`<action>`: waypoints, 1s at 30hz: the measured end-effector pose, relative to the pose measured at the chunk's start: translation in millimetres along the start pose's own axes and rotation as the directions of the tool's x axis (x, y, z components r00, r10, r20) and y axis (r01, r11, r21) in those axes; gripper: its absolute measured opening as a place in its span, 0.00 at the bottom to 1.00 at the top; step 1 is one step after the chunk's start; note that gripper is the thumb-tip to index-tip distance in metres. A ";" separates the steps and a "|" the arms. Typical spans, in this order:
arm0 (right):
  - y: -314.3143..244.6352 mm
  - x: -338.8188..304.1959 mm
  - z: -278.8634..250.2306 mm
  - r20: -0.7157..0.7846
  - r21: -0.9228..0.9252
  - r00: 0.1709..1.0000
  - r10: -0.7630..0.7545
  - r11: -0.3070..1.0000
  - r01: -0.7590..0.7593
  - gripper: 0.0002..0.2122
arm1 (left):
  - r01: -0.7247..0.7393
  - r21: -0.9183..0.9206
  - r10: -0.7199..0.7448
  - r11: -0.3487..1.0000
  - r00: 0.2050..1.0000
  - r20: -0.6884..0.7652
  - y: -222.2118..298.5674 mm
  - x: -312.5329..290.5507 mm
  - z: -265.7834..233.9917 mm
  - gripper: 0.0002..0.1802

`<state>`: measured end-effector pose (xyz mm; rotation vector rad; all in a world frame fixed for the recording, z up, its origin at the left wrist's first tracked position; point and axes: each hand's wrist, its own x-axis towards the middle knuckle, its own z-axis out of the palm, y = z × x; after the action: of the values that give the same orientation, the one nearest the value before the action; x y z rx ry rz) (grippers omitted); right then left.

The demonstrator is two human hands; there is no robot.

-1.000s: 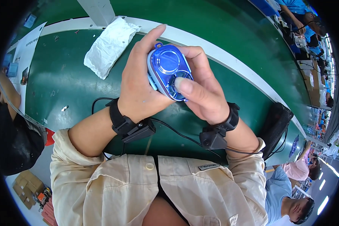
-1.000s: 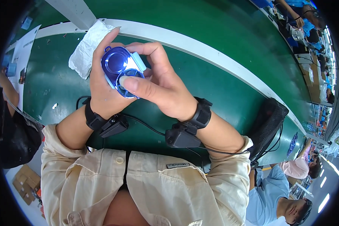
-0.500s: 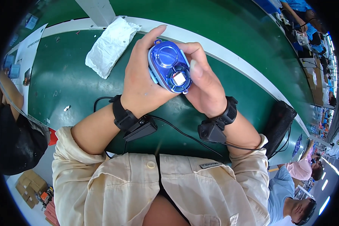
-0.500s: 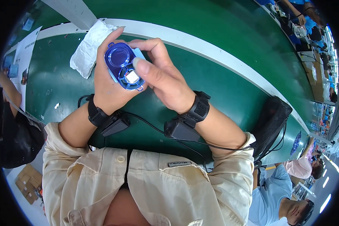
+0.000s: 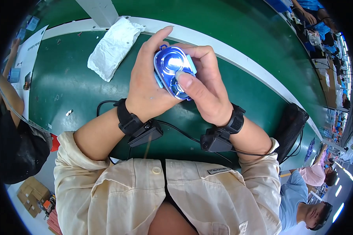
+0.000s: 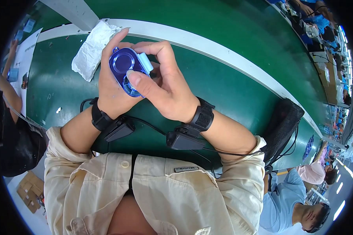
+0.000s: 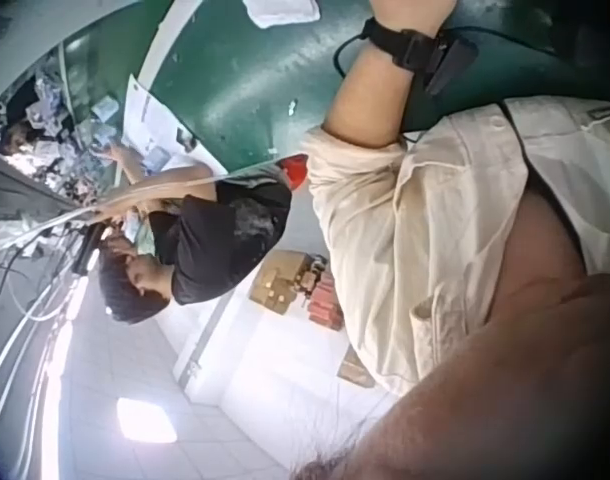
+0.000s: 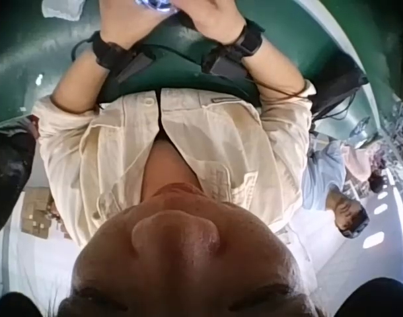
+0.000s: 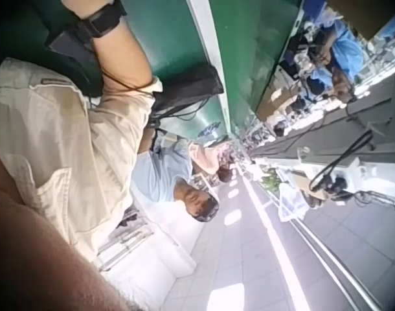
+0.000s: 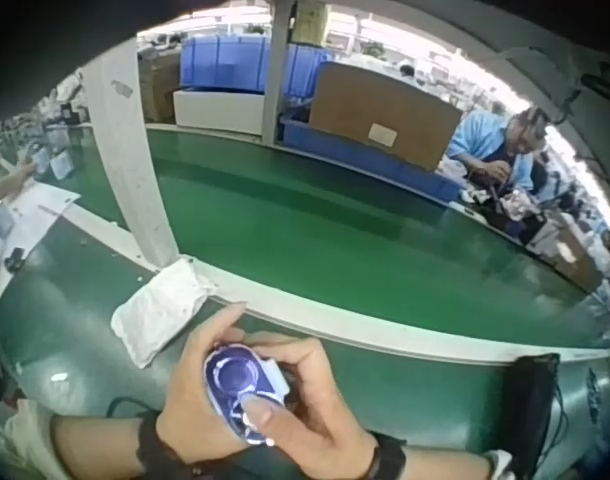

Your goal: Assembling small blue electronic components on an industrial production line.

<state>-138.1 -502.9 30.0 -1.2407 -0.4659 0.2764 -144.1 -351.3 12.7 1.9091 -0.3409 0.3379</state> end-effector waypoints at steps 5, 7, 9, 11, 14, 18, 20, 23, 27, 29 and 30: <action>-1.2 2.1 -1.7 -0.016 0.003 0.996 0.093 0.996 -0.093 0.20 | -0.025 0.019 0.025 1.000 0.999 -0.025 -1.2 1.8 1.0 0.56; -0.5 3.0 -2.6 -0.013 0.099 0.990 0.140 0.985 -0.138 0.21 | -0.051 0.054 0.052 0.997 0.998 -0.025 -0.1 2.4 0.2 0.57; 1.1 3.9 -4.7 -0.011 0.125 0.990 0.140 0.983 -0.138 0.21 | -0.022 0.041 0.023 0.999 1.000 -0.021 1.5 2.3 -0.6 0.57; 2.6 4.3 -6.6 -0.008 0.178 0.989 0.147 0.973 -0.143 0.22 | -0.008 0.033 0.009 0.999 1.000 -0.018 1.3 2.2 -0.8 0.56; -3.4 2.8 -6.3 0.029 0.151 0.981 0.193 0.969 -0.195 0.26 | 0.008 0.037 -0.007 0.999 1.000 -0.019 2.0 1.7 -0.8 0.56; -5.4 2.2 -5.6 0.050 0.171 0.973 0.226 0.958 -0.231 0.28 | -0.003 0.002 0.003 1.000 0.999 -0.054 0.8 1.9 1.5 0.54; -4.2 2.2 -5.5 0.050 0.190 0.972 0.228 0.954 -0.234 0.28 | -0.010 0.004 0.010 1.000 0.999 -0.053 1.0 1.9 1.2 0.54; 0.8 3.0 -7.4 0.072 0.222 0.987 0.145 0.962 -0.157 0.25 | -0.022 0.008 0.022 1.000 0.998 -0.052 1.7 2.1 0.1 0.54; 2.8 5.0 -9.4 0.089 0.194 0.985 0.147 0.968 -0.162 0.26 | 0.001 0.014 -0.001 1.000 1.000 -0.024 1.0 2.3 -2.5 0.56; 3.1 6.3 -10.5 0.099 0.191 0.987 0.127 0.971 -0.144 0.26 | 0.018 0.010 -0.017 1.000 0.999 -0.040 1.6 3.6 -3.5 0.55; 2.6 7.1 -11.3 0.110 0.185 0.988 0.110 0.974 -0.130 0.25 | 0.023 0.008 -0.023 1.000 0.999 -0.048 2.6 4.7 -4.0 0.55</action>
<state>-126.3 -508.4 26.0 -1.0711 -0.4392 0.4771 -141.1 -348.7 18.2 1.9084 -0.2860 0.3699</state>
